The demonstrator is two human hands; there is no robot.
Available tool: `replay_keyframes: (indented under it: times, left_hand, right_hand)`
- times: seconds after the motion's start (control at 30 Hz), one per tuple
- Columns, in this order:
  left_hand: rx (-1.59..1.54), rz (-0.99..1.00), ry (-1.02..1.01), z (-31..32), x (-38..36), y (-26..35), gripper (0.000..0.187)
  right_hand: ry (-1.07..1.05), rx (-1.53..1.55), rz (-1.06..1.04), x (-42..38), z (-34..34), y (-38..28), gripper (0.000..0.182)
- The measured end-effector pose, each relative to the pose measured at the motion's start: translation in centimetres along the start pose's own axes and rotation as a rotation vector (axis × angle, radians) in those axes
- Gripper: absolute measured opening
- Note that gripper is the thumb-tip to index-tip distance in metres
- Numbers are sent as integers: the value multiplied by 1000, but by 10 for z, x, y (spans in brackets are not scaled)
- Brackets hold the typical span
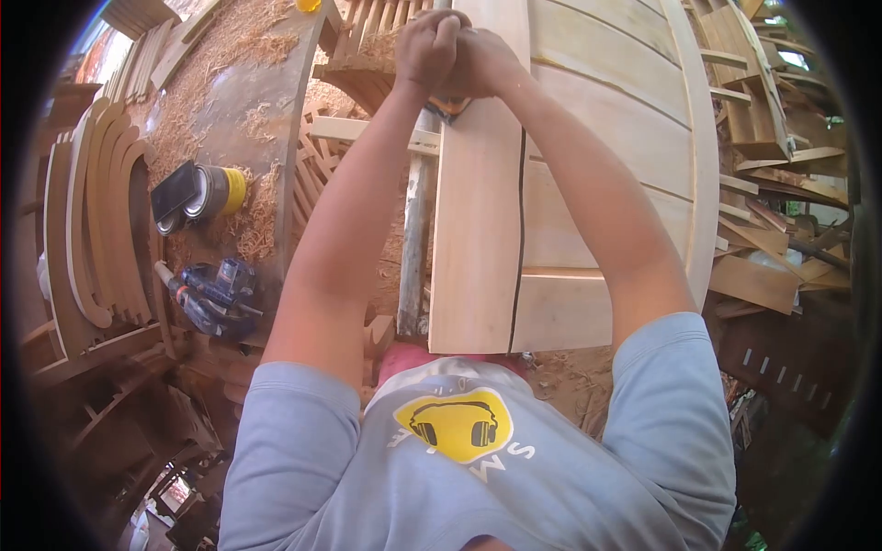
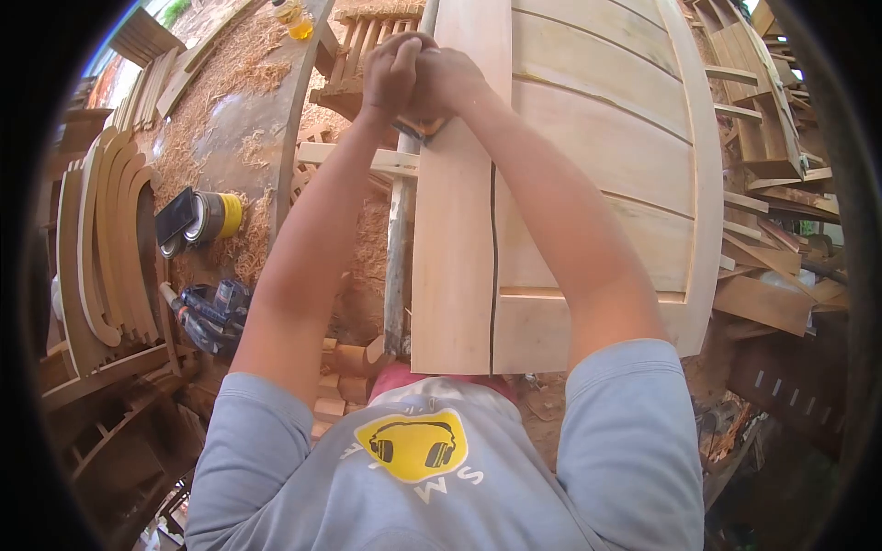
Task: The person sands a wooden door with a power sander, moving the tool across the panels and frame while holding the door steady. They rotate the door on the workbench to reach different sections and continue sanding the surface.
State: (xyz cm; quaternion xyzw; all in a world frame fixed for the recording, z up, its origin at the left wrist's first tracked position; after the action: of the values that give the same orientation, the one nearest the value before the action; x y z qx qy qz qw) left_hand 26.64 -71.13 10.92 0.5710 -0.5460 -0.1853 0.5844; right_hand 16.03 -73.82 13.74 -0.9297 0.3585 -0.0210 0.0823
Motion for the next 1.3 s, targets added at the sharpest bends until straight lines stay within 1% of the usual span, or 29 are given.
replay_keyframes:
  times: [0.03, 0.1, 0.13, 0.2, 0.23, 0.3, 0.33, 0.4, 0.43, 0.5, 0.53, 0.6, 0.7, 0.73, 0.83, 0.9, 1.0, 1.03, 1.13, 1.23, 1.3]
  left_hand:
    - [25, 3, -4, 7, 17, -8, 34]
    - [74, 15, -12, 19, 51, -26, 35]
    - [164, 150, -30, 26, 71, -39, 33]
    - [338, 420, -67, 41, 99, -64, 31]
    - [246, 328, -90, 44, 100, -59, 28]
    - [66, 146, -124, 49, 106, -48, 25]
    - [170, 280, -99, 50, 105, -54, 25]
    - [375, 549, -46, 48, 99, -66, 26]
    - [444, 570, -17, 44, 92, -71, 27]
    - [580, 604, 41, 36, 68, -63, 28]
    - [443, 490, 9, 33, 59, -59, 28]
    - [168, 264, -49, 20, 34, -31, 29]
    - [-19, 21, -100, 1, -16, 12, 28]
    - [-5, 50, -94, -4, -28, 17, 29]
    - [72, 123, -75, -17, -72, 25, 31]
    - [174, 155, -51, -25, -102, 32, 33]
    - [180, 151, -12, -38, -149, 52, 32]
    - [175, 75, -40, -43, -165, 60, 30]
    - [114, 70, 14, -56, -204, 77, 29]
    - [92, 128, 29, -70, -236, 89, 26]
    - [88, 156, 36, -78, -258, 96, 24]
  right_hand:
    - [-57, -58, 11, 14, -5, 9, 32]
    - [102, 5, -9, 40, 1, 37, 33]
    - [181, 36, -19, 54, 5, 51, 34]
    - [134, 39, -24, 85, 5, 78, 37]
    - [103, 44, -26, 90, 6, 84, 39]
    - [121, 10, -21, 90, 7, 85, 35]
    - [133, -10, -21, 88, 3, 82, 33]
    - [78, 17, 12, 72, -9, 67, 32]
    - [51, 29, 26, 62, -13, 59, 32]
    - [105, 73, -3, 57, 14, 63, 31]
    - [133, 89, -19, 55, 25, 66, 31]
    - [40, 45, -54, 29, 14, 38, 31]
    - [-56, 34, -61, -16, 5, -2, 32]
    - [-79, 36, -58, -29, 3, -14, 33]
    - [-63, 70, 38, -79, 8, -45, 35]
    - [-19, 96, 9, -105, 17, -60, 35]
    - [10, 76, -21, -143, 26, -85, 34]
    - [14, 60, -28, -156, 28, -95, 33]
    - [6, 79, 1, -187, 36, -122, 29]
    - [-68, 40, -12, -212, 43, -145, 26]
    - [-23, 106, -21, -233, 46, -160, 24]
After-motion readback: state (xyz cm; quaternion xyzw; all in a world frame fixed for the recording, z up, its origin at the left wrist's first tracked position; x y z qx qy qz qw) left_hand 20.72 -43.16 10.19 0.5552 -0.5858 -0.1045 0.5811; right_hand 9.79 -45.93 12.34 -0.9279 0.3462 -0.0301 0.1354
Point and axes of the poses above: each hand's wrist, its own x-axis towards the middle knuckle, its own z-axis out of the palm, y = z × x, the point moved 2 cm from there along x, towards the middle knuckle, and after that the axes turned 2 degrees about y, right-handed, at the moved point
